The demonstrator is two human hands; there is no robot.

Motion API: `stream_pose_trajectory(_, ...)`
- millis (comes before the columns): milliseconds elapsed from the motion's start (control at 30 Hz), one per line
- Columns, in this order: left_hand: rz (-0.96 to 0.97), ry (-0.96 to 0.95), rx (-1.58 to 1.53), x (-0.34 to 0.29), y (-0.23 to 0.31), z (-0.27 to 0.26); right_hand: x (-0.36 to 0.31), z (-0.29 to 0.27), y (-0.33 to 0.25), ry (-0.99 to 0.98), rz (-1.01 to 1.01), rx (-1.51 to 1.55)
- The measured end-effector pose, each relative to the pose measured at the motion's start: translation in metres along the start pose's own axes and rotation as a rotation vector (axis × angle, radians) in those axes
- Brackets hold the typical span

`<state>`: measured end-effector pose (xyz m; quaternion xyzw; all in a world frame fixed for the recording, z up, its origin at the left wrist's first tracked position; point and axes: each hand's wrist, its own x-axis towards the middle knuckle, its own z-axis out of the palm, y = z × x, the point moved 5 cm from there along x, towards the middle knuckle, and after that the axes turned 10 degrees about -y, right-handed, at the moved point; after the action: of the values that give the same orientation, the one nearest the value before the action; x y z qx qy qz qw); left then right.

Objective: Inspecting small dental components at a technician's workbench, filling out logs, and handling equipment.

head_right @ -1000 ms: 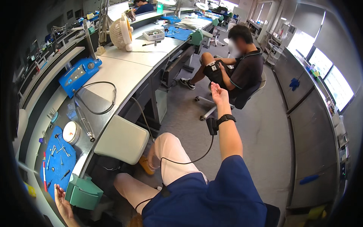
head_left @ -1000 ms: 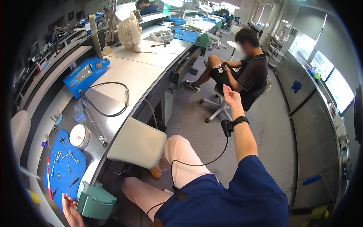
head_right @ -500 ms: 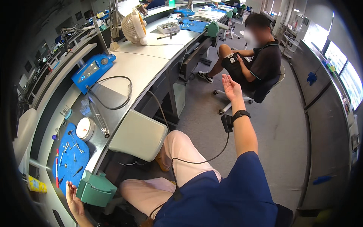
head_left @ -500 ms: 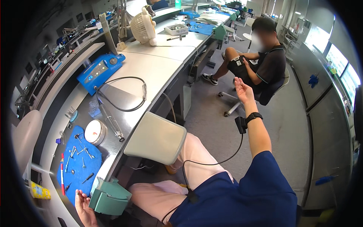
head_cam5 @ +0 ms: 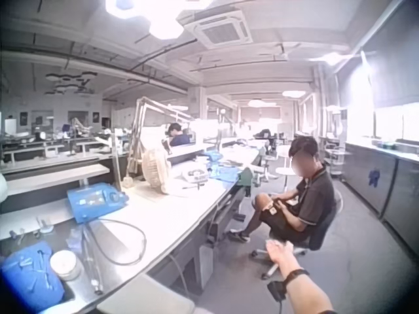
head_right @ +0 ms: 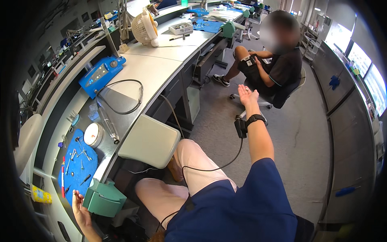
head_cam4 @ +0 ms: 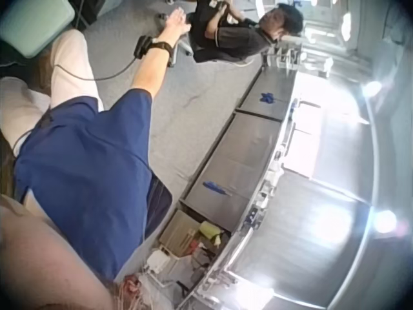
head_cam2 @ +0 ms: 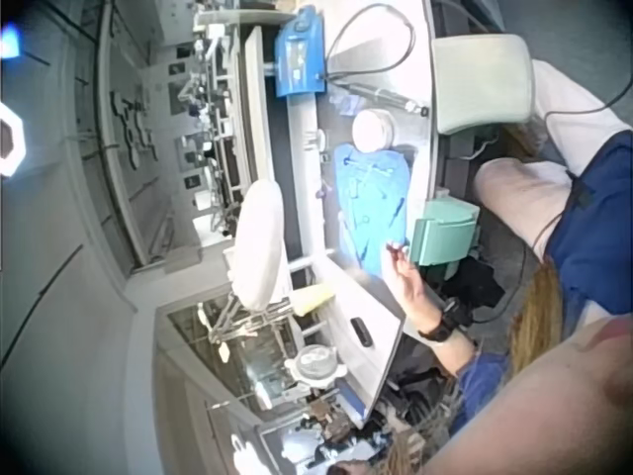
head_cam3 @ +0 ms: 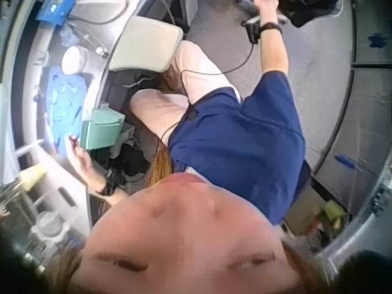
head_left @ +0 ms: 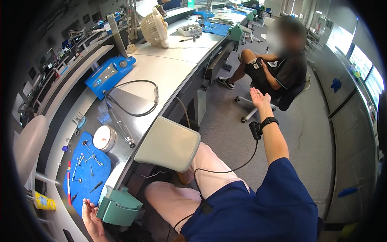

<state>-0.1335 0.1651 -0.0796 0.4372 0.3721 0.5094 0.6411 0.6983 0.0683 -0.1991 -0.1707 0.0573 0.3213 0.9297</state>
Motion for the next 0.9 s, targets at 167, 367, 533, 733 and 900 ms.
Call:
stream_pose_trajectory(167,0.01,-0.012,0.009,-0.002,0.001,0.006,-0.005,0.007,-0.002,-0.029,-0.047,-0.017)
stream_pose_trajectory(367,0.037,0.066,0.02,-0.003,0.003,0.01,-0.007,0.014,-0.002,-0.039,-0.059,-0.07)
stream_pose_trajectory(533,0.025,0.022,0.03,-0.002,0.001,0.006,-0.007,0.015,-0.001,-0.056,-0.033,-0.049)
stream_pose_trajectory(733,0.024,-0.02,0.037,0.0,-0.002,-0.004,-0.011,0.015,-0.006,-0.06,-0.05,-0.058)
stream_pose_trajectory(900,0.03,-0.023,0.031,0.002,0.002,0.003,-0.009,0.016,-0.008,-0.082,-0.046,-0.075)
